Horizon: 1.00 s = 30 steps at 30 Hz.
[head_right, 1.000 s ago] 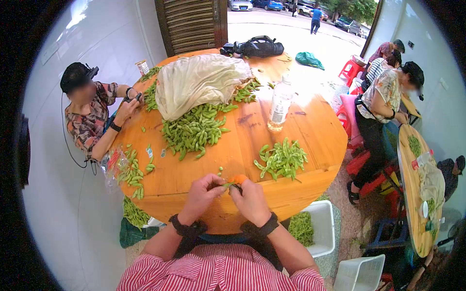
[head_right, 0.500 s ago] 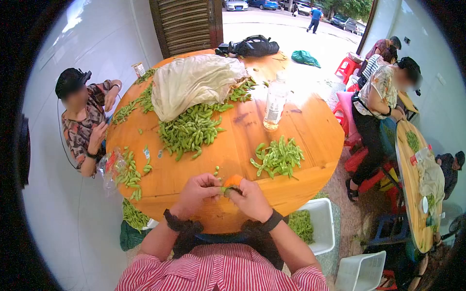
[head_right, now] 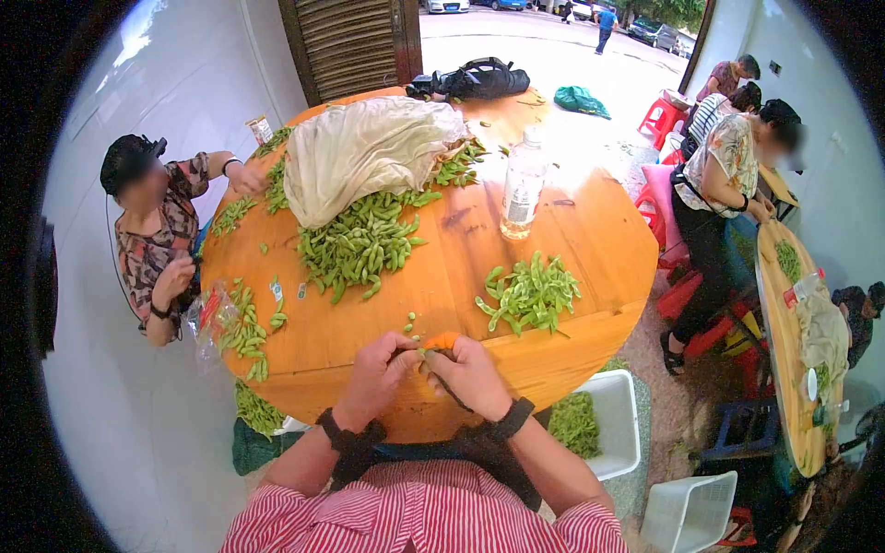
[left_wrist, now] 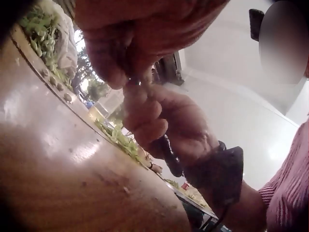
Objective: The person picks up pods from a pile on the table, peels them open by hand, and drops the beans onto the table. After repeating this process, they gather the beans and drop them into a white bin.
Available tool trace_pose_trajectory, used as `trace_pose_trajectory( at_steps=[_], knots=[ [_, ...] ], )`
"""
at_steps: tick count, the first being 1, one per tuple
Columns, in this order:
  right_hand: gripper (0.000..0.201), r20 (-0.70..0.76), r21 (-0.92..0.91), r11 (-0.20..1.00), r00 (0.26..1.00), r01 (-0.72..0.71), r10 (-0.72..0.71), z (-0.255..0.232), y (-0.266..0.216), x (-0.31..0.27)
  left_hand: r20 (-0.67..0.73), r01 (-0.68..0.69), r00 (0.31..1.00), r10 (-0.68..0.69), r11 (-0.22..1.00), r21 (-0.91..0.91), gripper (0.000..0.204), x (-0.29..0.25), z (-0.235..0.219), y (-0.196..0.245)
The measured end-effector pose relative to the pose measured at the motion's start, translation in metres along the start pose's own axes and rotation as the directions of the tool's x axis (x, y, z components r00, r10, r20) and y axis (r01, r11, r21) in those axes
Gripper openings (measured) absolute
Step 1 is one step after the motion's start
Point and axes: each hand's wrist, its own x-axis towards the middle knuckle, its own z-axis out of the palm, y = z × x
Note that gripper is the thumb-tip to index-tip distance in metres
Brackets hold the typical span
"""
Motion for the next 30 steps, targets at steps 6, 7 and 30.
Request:
trace_pose_trajectory(
  at_steps=[6,7,30],
  knots=[
    [0.012,-0.052,-0.032,0.996,0.996,0.077,-0.079,0.002,0.008,0.011,-0.056,0.056,0.997,-0.056,0.998,0.003,0.014,0.005,0.002,0.011],
    [0.012,-0.049,-0.029,0.997,0.996,0.072,-0.073,0.001,0.008,0.012,-0.056,0.063,0.996,-0.063,0.998,0.004,0.014,0.005,0.004,0.01],
    [0.014,-0.035,-0.621,0.685,0.859,0.381,-0.51,0.002,-0.005,0.018,0.333,0.523,0.82,-0.465,0.372,-0.767,0.023,0.012,0.003,-0.023]
  ],
)
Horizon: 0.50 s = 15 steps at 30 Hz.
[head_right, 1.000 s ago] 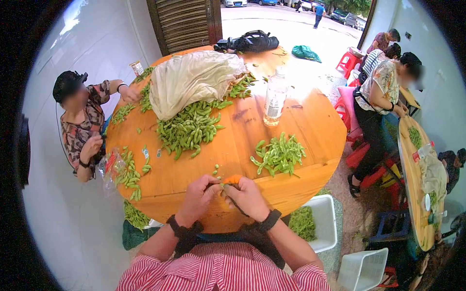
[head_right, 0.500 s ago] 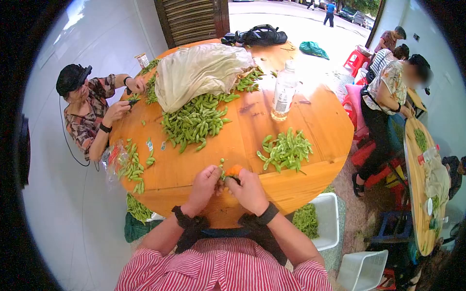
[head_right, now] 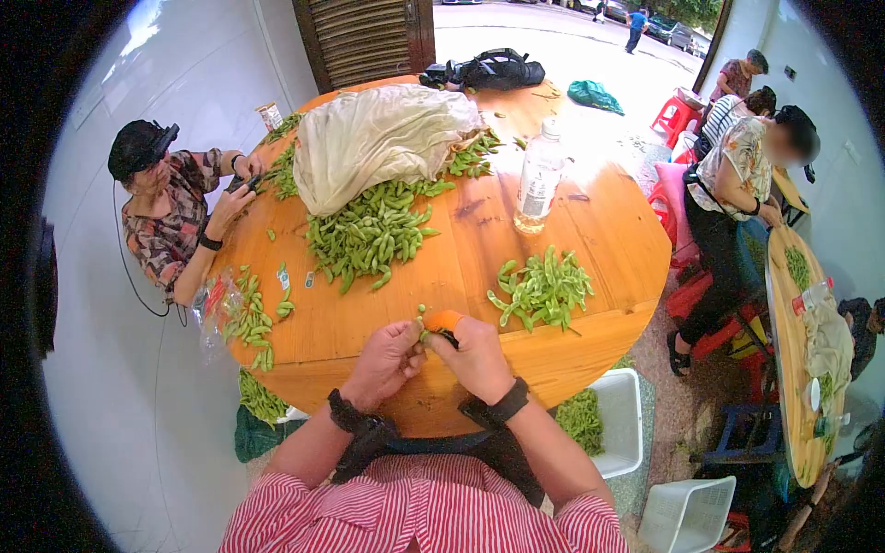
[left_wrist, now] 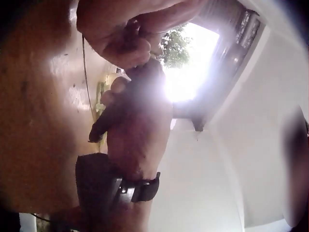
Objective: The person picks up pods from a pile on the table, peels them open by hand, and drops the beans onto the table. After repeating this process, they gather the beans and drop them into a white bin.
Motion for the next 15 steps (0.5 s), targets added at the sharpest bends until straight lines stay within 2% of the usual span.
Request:
trace_pose_trajectory(
  at_steps=[1,3,4,6,9,13,15],
  knots=[
    [0.014,0.0,0.0,1.0,1.0,0.0,0.0,0.0,0.001,0.001,0.0,0.0,1.0,0.0,1.0,0.0,0.023,-0.001,0.002,0.001],
    [0.015,0.014,-0.084,0.996,0.999,0.042,-0.041,0.001,0.004,0.002,-0.069,-0.005,0.998,0.013,0.993,0.12,0.022,-0.003,0.007,0.005],
    [0.015,0.014,-0.083,0.996,0.999,0.041,-0.04,0.001,0.005,0.002,-0.069,-0.004,0.998,0.013,0.993,0.12,0.022,-0.004,0.008,0.006],
    [0.019,0.014,-0.103,0.993,0.998,0.06,-0.058,0.002,0.006,0.002,-0.116,-0.007,0.993,0.036,0.972,0.236,0.022,-0.004,0.01,0.007],
    [0.017,0.058,-0.137,0.989,0.997,0.05,-0.043,0.003,0.011,0.003,-0.081,-0.019,0.996,0.047,0.951,0.308,0.023,-0.005,0.009,0.007],
    [0.01,0.047,-0.172,0.981,0.995,0.091,-0.084,0.004,0.017,0.004,-0.049,-0.029,0.998,0.045,0.955,0.295,0.024,-0.004,0.007,0.007],
    [0.011,-0.017,-0.241,0.968,0.996,0.077,-0.084,0.002,0.019,0.004,-0.127,-0.065,0.981,0.146,0.867,0.494,0.024,-0.004,0.007,0.017]
  ],
)
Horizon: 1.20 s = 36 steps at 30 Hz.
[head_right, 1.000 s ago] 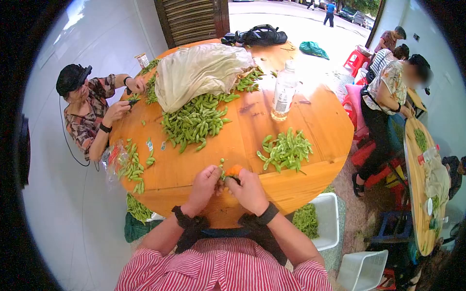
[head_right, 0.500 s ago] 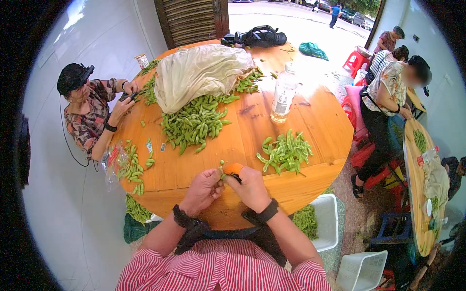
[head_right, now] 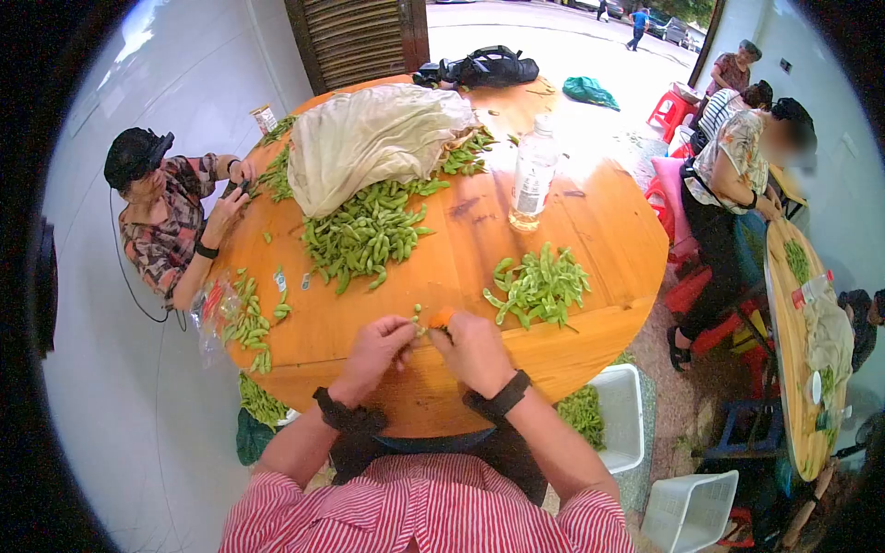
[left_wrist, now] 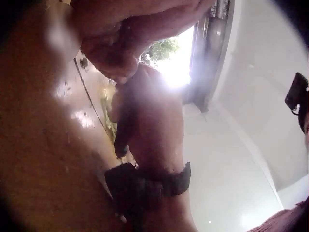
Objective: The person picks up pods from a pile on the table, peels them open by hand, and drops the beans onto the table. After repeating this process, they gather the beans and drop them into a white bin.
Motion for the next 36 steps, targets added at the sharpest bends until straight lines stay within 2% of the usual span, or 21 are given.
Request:
trace_pose_trajectory(
  at_steps=[1,3,4,6,7,9,12,16,19,23,24,25,26,27,28,29,30,31,33,34,36],
  knots=[
    [0.011,-0.001,0.0,1.0,1.0,-0.001,0.001,-0.004,0.002,0.001,0.001,0.0,1.0,0.0,1.0,0.0,0.024,0.005,-0.006,0.0],
    [0.012,-0.037,-0.162,0.984,0.997,-0.07,0.065,-0.018,0.012,0.005,-0.099,-0.246,0.948,0.303,0.894,0.375,0.022,0.021,-0.022,-0.005],
    [0.013,-0.038,-0.222,0.972,0.997,-0.08,0.073,-0.023,0.021,0.006,-0.099,-0.248,0.947,0.304,0.893,0.376,0.022,0.027,-0.025,-0.004],
    [0.013,-0.027,-0.314,0.944,0.995,-0.102,0.099,-0.035,0.029,0.008,0.028,-0.46,0.823,0.568,0.635,0.621,0.017,0.038,-0.029,-0.002],
    [0.013,-0.016,-0.405,0.906,0.992,-0.121,0.126,-0.041,0.032,0.009,0.027,-0.463,0.82,0.572,0.634,0.619,0.017,0.044,-0.029,-0.002],
    [0.014,-0.029,-0.442,0.885,0.988,-0.148,0.151,-0.051,0.035,0.01,0.149,-0.46,0.816,0.558,0.471,0.753,0.016,0.053,-0.025,0.001],
    [0.021,-0.065,-0.507,0.828,0.969,-0.239,0.239,-0.062,0.03,0.012,0.214,-0.458,0.818,0.534,0.379,0.804,0.017,0.055,-0.013,0.004],
    [0.022,-0.189,-0.453,0.863,0.97,-0.224,0.152,-0.063,0.014,0.014,0.309,-0.515,0.774,0.553,0.265,0.816,0.014,0.058,-0.011,0.0],
    [0.022,-0.181,-0.347,0.917,0.973,-0.197,0.141,-0.052,0.007,0.016,0.355,-0.542,0.775,0.523,0.261,0.799,0.01,0.049,-0.012,-0.005],
    [0.017,-0.076,-0.11,0.989,0.992,-0.104,0.096,-0.018,0.029,0.018,0.4,-0.579,0.765,0.504,0.269,0.77,0.009,0.018,-0.011,-0.007],
    [0.014,0.007,0.13,0.977,0.986,-0.168,0.169,-0.011,0.028,0.021,0.416,-0.593,0.769,0.485,0.298,0.749,0.01,0.014,-0.012,-0.007],
    [0.011,0.109,0.353,0.903,0.97,-0.243,0.219,-0.006,0.027,0.024,0.411,-0.588,0.769,0.489,0.292,0.754,0.01,0.013,-0.014,-0.008],
    [0.012,0.224,0.518,0.78,0.935,-0.352,0.273,-0.004,0.026,0.028,0.372,-0.564,0.795,0.48,0.356,0.746,0.011,0.013,-0.016,-0.008],
    [0.012,0.223,0.522,0.78,0.938,-0.344,0.265,0.0,0.021,0.032,0.335,-0.538,0.818,0.467,0.417,0.732,0.012,0.015,-0.019,-0.007],
    [0.012,0.244,0.593,0.707,0.923,-0.385,0.298,0.004,0.018,0.036,0.334,-0.537,0.817,0.47,0.41,0.737,0.012,0.02,-0.023,-0.003],
    [0.013,0.271,0.656,0.624,0.904,-0.424,0.329,0.007,0.016,0.038,0.204,-0.462,0.831,0.517,0.438,0.771,0.014,0.026,-0.028,0.003],
    [0.014,0.294,0.65,0.635,0.908,-0.418,0.297,0.008,0.017,0.04,0.071,-0.385,0.827,0.557,0.47,0.794,0.016,0.033,-0.033,0.007],
    [0.014,0.293,0.652,0.636,0.911,-0.413,0.291,0.012,0.021,0.039,0.07,-0.385,0.825,0.561,0.466,0.797,0.016,0.041,-0.04,0.009],
    [0.015,0.38,0.748,0.428,0.856,-0.507,0.351,0.02,0.029,0.035,0.009,-0.269,0.787,0.617,0.331,0.904,0.014,0.058,-0.052,0.012],
    [0.015,0.362,0.768,0.411,0.863,-0.491,0.353,0.019,0.03,0.034,0.006,-0.269,0.781,0.625,0.327,0.906,0.014,0.062,-0.056,0.012],
    [0.015,0.368,0.765,0.425,0.87,-0.484,0.327,0.015,0.032,0.033,0.031,-0.205,0.846,0.532,0.272,0.94,0.021,0.068,-0.062,0.012]
  ],
)
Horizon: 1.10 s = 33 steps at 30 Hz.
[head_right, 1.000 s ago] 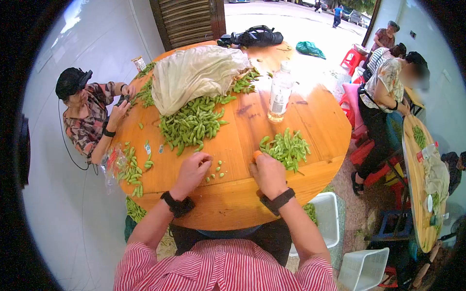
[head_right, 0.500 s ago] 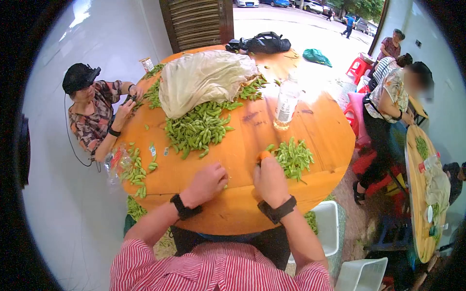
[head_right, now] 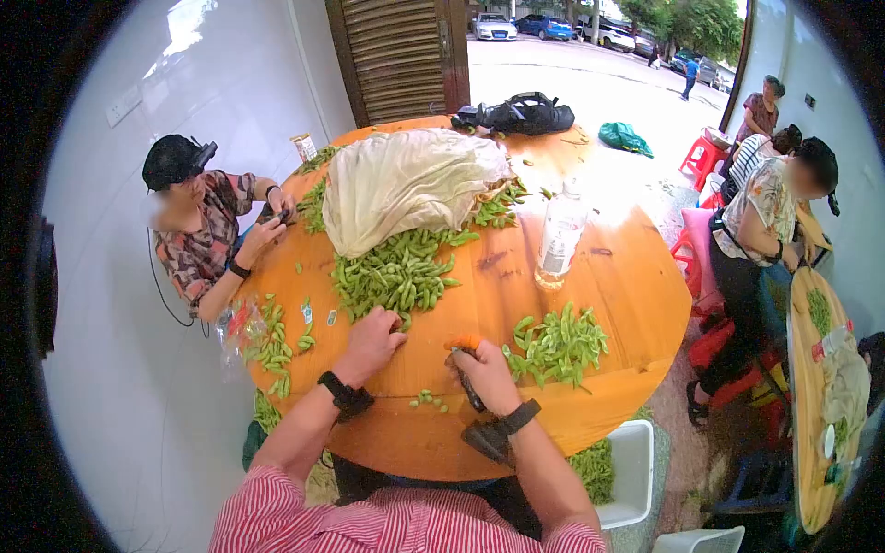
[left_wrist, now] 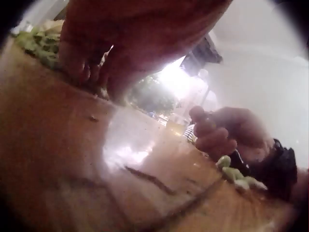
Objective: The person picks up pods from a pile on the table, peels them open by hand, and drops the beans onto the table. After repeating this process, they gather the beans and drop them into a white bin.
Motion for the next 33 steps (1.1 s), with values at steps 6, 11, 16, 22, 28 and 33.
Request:
trace_pose_trajectory(
  at_steps=[6,11,16,22,28,33],
  knots=[
    [0.021,0.101,-0.062,0.998,0.995,0.028,-0.022,-0.004,0.001,0.0,0.103,0.062,0.994,-0.041,0.978,-0.2,0.019,-0.004,-0.001,0.009],
    [0.024,0.027,-0.228,0.971,0.998,0.07,-0.065,-0.003,-0.008,-0.006,0.346,0.345,0.931,-0.118,0.595,-0.725,0.016,-0.007,0.003,0.049],
    [0.025,-0.089,-0.329,0.939,0.986,0.104,-0.141,-0.008,-0.007,-0.006,0.403,0.389,0.911,-0.088,0.511,-0.767,0.016,-0.003,0.013,0.055],
    [0.021,-0.057,-0.419,0.907,0.995,0.051,-0.082,-0.005,-0.009,-0.006,0.407,0.4,0.906,-0.116,0.544,-0.737,0.017,-0.009,0.013,0.052],
    [0.017,-0.039,-0.454,0.89,0.997,0.036,-0.06,-0.001,-0.005,-0.004,0.219,0.159,0.976,-0.016,0.739,-0.654,0.021,-0.011,0.0,0.051],
    [0.015,0.034,-0.477,0.877,0.998,0.059,-0.048,0.001,0.001,-0.001,0.129,0.012,0.989,0.078,0.811,-0.585,0.019,-0.014,-0.002,0.046]
  ],
)
